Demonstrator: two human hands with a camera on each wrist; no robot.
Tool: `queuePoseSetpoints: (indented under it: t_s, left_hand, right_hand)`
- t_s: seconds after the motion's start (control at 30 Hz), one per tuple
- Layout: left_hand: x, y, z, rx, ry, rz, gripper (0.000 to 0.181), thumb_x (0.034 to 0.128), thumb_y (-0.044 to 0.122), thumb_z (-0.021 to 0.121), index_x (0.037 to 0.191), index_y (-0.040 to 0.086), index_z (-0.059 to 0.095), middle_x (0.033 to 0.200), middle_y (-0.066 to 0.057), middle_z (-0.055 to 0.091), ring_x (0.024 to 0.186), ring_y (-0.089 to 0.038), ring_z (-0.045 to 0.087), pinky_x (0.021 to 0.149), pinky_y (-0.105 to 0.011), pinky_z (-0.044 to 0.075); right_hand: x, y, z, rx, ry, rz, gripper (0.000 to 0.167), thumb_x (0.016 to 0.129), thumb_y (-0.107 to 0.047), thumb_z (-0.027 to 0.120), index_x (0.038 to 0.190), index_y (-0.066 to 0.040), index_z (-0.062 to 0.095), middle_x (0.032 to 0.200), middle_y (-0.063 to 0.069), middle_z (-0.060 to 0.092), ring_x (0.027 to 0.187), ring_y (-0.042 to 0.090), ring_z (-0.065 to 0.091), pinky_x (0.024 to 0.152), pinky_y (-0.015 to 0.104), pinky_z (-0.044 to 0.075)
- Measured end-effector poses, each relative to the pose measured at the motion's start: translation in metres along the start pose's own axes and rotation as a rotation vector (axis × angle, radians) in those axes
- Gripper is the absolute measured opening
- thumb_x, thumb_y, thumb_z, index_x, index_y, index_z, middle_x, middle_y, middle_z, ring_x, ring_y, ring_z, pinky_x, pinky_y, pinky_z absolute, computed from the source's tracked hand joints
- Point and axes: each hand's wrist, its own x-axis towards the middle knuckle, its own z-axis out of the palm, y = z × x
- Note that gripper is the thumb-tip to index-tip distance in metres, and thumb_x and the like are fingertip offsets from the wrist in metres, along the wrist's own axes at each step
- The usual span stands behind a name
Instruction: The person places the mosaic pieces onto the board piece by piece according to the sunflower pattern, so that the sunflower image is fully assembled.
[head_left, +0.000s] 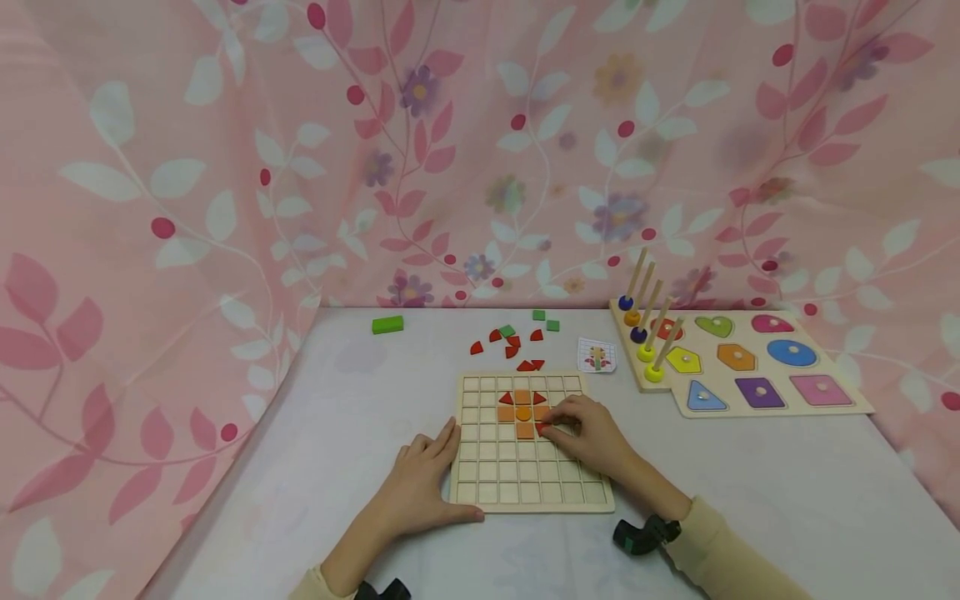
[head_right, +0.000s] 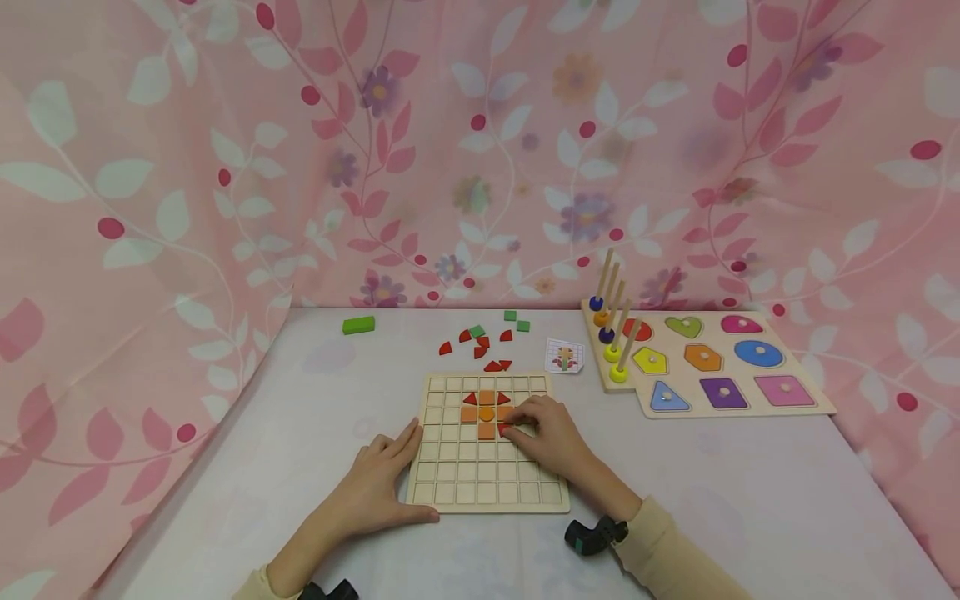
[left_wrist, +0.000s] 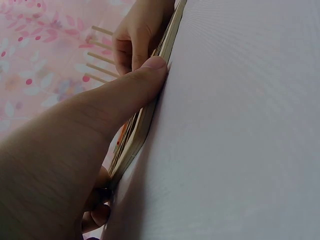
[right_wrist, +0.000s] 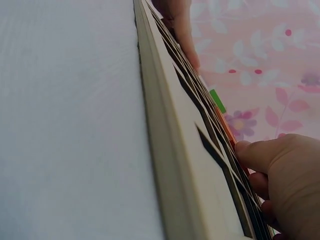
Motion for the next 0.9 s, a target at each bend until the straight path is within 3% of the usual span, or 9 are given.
queuePoseSetpoints:
  t_s: [0.57, 0.9]
  left_hand:
    - [-0.001, 0.000, -0.002, -0.013, -0.007, -0.014, 0.134, 0.0675, 0.091, 0.073, 0.166, 0.008, 0.035, 0.175, -0.006, 0.028, 0.110, -0.013, 0.041, 0.086, -0.034, 0.033]
    - [0.000, 0.000, -0.001, -0.014, -0.007, -0.002, 0.134, 0.0683, 0.092, 0.072, 0.166, 0.008, 0.035, 0.175, -0.006, 0.027, 0.111, -0.013, 0.041, 0.086, -0.033, 0.033]
  right_hand:
    - [0.001, 0.002, 0.004, 0.026, 0.000, 0.028, 0.012, 0.093, -0.017, 0.084, 0.105, -0.014, 0.081, 0.099, -0.008, 0.072, 0.096, 0.012, 0.065, 0.086, 0.032, 0.054]
    - [0.006, -0.001, -0.016, 0.122, -0.006, 0.220, 0.015, 0.103, -0.025, 0.073, 0.113, -0.015, 0.078, 0.096, -0.005, 0.070, 0.083, 0.017, 0.057, 0.072, 0.025, 0.047]
